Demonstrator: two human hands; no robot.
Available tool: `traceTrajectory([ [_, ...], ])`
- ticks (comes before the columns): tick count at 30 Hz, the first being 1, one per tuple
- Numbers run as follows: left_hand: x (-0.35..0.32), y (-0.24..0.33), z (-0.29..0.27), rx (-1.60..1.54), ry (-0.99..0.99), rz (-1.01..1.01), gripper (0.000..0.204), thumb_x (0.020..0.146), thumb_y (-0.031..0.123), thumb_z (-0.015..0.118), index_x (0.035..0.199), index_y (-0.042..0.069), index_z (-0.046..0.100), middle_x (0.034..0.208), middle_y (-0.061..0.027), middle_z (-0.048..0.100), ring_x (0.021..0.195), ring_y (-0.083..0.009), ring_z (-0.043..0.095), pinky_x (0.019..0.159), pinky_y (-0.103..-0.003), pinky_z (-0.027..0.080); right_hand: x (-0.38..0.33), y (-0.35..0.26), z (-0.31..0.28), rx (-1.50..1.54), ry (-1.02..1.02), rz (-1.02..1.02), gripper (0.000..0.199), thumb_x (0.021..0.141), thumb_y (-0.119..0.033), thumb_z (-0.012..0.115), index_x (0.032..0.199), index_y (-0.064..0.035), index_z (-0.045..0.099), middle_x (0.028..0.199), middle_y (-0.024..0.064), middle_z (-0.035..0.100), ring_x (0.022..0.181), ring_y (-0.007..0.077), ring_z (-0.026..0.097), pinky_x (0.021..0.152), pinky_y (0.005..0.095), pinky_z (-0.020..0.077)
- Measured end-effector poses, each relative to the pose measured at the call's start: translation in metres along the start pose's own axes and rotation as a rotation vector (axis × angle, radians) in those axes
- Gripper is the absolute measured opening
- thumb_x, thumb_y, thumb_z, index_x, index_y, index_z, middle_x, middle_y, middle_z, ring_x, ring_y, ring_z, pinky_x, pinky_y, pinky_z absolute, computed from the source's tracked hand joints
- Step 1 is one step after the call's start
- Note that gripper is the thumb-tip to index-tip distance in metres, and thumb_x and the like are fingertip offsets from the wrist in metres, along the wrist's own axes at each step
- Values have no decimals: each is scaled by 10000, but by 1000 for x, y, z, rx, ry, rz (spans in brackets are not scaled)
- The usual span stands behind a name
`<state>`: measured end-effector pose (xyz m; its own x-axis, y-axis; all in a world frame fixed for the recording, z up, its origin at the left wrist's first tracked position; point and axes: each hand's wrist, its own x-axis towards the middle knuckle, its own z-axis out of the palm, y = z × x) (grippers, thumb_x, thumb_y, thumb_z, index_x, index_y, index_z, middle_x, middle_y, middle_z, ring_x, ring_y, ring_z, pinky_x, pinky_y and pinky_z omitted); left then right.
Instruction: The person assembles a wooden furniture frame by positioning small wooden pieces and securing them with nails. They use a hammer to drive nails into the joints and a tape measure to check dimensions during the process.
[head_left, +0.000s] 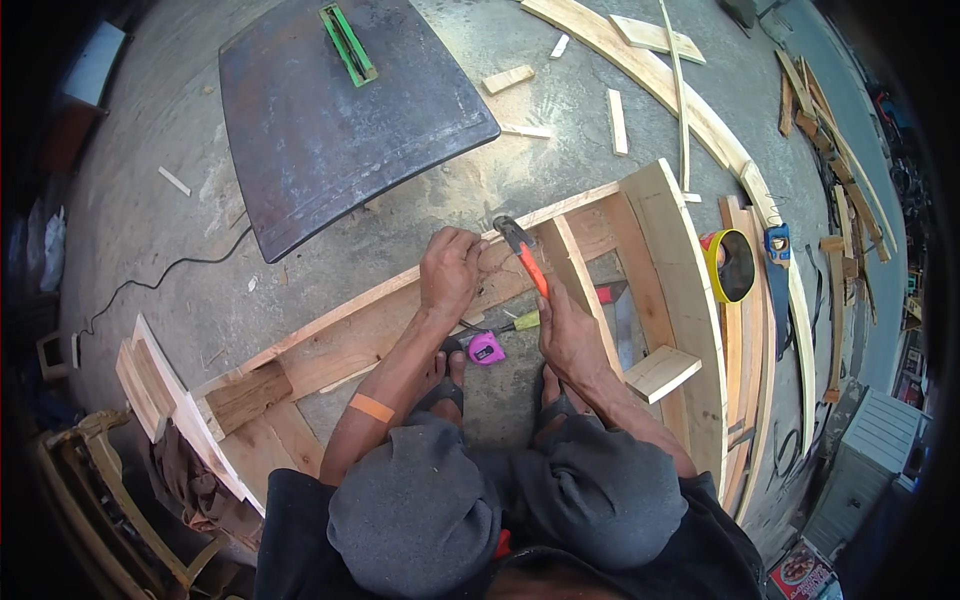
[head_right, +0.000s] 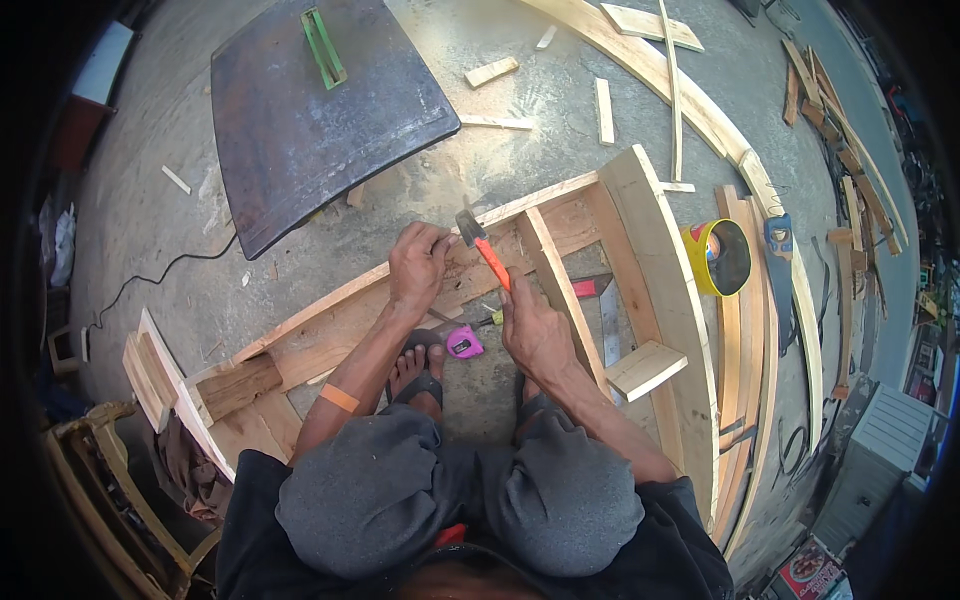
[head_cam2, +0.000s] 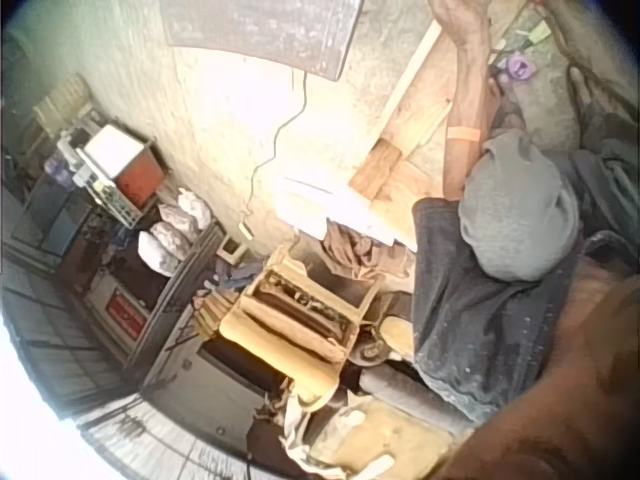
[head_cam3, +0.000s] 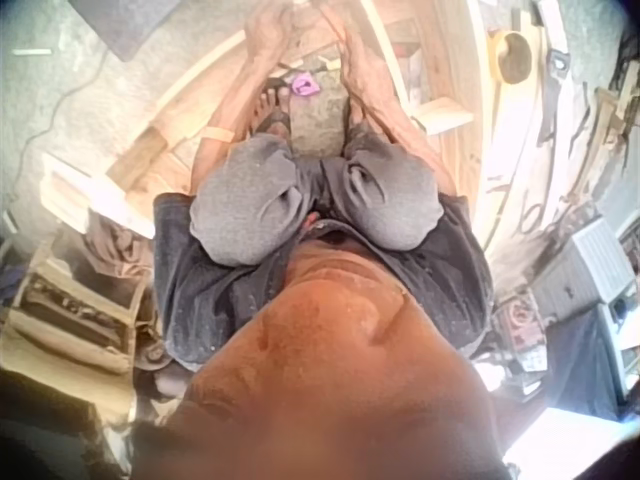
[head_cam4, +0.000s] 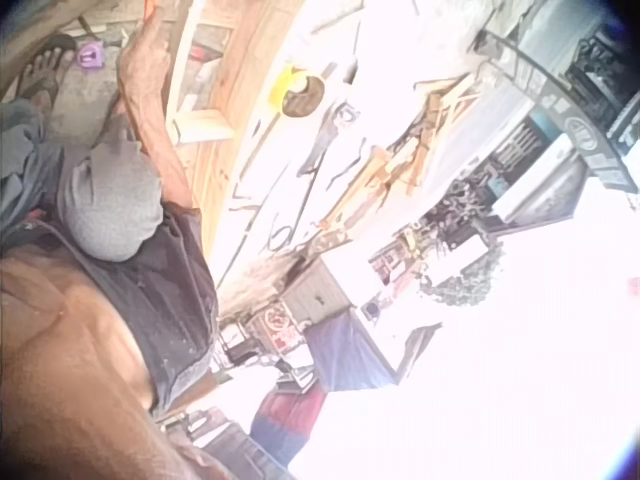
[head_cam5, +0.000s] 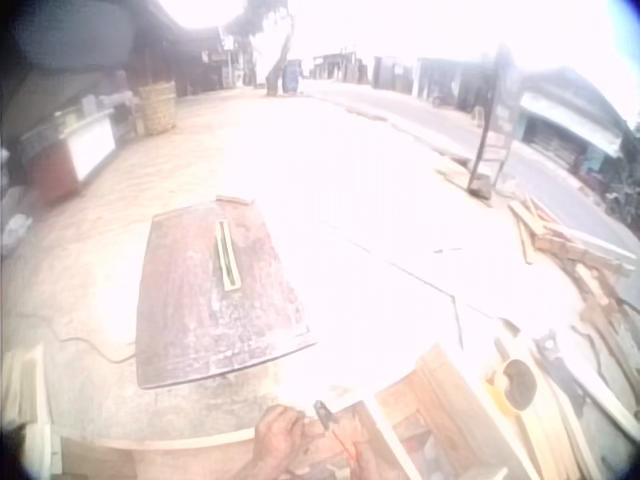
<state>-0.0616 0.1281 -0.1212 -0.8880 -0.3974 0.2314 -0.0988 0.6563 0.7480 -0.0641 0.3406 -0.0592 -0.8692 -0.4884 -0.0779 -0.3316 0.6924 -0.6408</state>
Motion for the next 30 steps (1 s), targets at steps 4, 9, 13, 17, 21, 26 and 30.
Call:
traceTrajectory([
  [4, 0, -3, -2, -17, -27, -37, 104, 876, 109, 747, 904, 15, 712, 879, -142, 648, 895, -354, 639, 790, -448, 509, 9, -15, -13, -21, -84, 49, 368, 1069, -214, 510, 1397, -53, 469, 838, 293, 668, 763, 509, 665, 644, 588, 519],
  [9, 2, 2, -3, -5, -47, -91, 121, 872, 124, 755, 902, 21, 699, 878, -139, 643, 893, -353, 640, 788, -450, 509, 6, -19, -16, 80, 65, -48, 338, 1067, -197, 522, 1369, -47, 502, 870, 295, 676, 804, 498, 677, 669, 564, 529],
  [13, 0, -2, 0, -18, -20, -97, 137, 861, 137, 766, 896, 24, 698, 876, -136, 643, 881, -355, 644, 784, -452, 512, 0, -14, -13, 126, 39, 43, 309, 1065, -188, 533, 1333, -36, 537, 889, 297, 677, 831, 502, 675, 683, 553, 530],
  [17, 1, -2, 0, -17, -18, -75, 136, 855, 134, 768, 893, 22, 702, 876, -134, 652, 876, -354, 651, 777, -452, 515, -3, -7, -11, 133, 37, 63, 306, 1064, -186, 533, 1328, -33, 543, 877, 294, 675, 825, 508, 670, 687, 556, 525],
  [21, 1, -2, 1, -32, -33, -94, 134, 850, 134, 771, 899, 24, 711, 878, -131, 660, 872, -349, 657, 775, -447, 519, 1, -8, -12, 113, 16, 71, 304, 1065, -190, 527, 1322, -28, 547, 873, 293, 674, 816, 509, 669, 687, 558, 523],
  [26, 0, -3, -2, -22, -30, -78, 128, 844, 122, 775, 898, 22, 717, 873, -131, 661, 855, -342, 660, 769, -442, 522, 3, -8, -5, 82, -15, 73, 299, 1069, -194, 518, 1312, -23, 548, 884, 296, 676, 818, 508, 672, 689, 560, 523],
  [30, 2, 0, -3, -39, -7, -65, 119, 843, 108, 774, 892, 15, 718, 862, -136, 661, 851, -340, 662, 765, -440, 523, 4, -10, -8, 129, -43, 153, 338, 1089, -242, 500, 1363, -49, 543, 932, 300, 687, 883, 503, 684, 690, 512, 534],
])
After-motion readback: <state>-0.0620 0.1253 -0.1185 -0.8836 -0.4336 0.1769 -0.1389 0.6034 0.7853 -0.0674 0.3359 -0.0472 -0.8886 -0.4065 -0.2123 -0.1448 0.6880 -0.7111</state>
